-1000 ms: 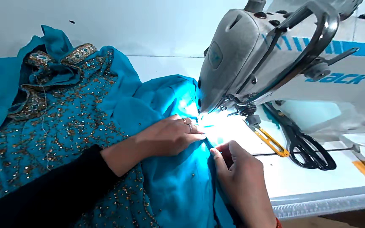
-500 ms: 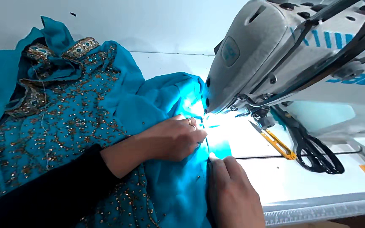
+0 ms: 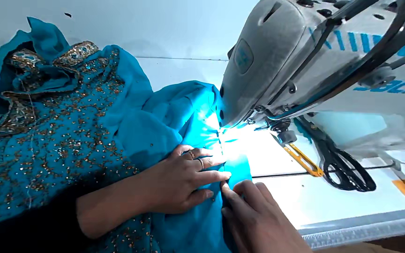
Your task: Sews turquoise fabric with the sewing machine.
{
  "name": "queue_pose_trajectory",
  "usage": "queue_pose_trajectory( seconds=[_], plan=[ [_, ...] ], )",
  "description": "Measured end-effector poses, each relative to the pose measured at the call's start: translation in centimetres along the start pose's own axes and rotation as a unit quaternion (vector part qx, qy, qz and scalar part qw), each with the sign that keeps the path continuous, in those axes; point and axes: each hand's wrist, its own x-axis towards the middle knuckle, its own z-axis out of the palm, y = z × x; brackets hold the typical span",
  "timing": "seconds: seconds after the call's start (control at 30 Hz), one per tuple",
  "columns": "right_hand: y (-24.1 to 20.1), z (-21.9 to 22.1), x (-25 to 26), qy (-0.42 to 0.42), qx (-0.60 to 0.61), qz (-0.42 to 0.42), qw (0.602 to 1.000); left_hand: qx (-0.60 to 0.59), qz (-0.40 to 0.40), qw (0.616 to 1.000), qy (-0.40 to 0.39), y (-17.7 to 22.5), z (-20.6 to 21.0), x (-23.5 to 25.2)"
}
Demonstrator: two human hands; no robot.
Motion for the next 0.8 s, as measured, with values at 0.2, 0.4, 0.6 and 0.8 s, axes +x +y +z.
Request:
queue_pose_trajectory(
  seconds=[0.2, 0.4, 0.6, 0.8],
  plan=[
    [-0.4, 0.4, -0.6, 0.015, -0.032, 0.007, 0.999, 0.003, 0.007, 1.000, 0.011, -0.1, 0.3, 0.0],
    [0.5, 0.4, 0.2, 0.016, -0.052, 0.009, 0.998, 0.009, -0.008, 1.000, 0.015, -0.6, 0.2, 1.1],
    [2.0, 0.9, 1.6, 0.037, -0.048, -0.010, 0.998, 0.021, -0.008, 0.999, 0.031, -1.7, 0.1, 1.9],
    [3.3, 1.9, 3.1, 0.071, -0.045, -0.018, 0.996, 0.024, -0.012, 0.999, 0.042, -3.3, -0.3, 2.5]
  ],
)
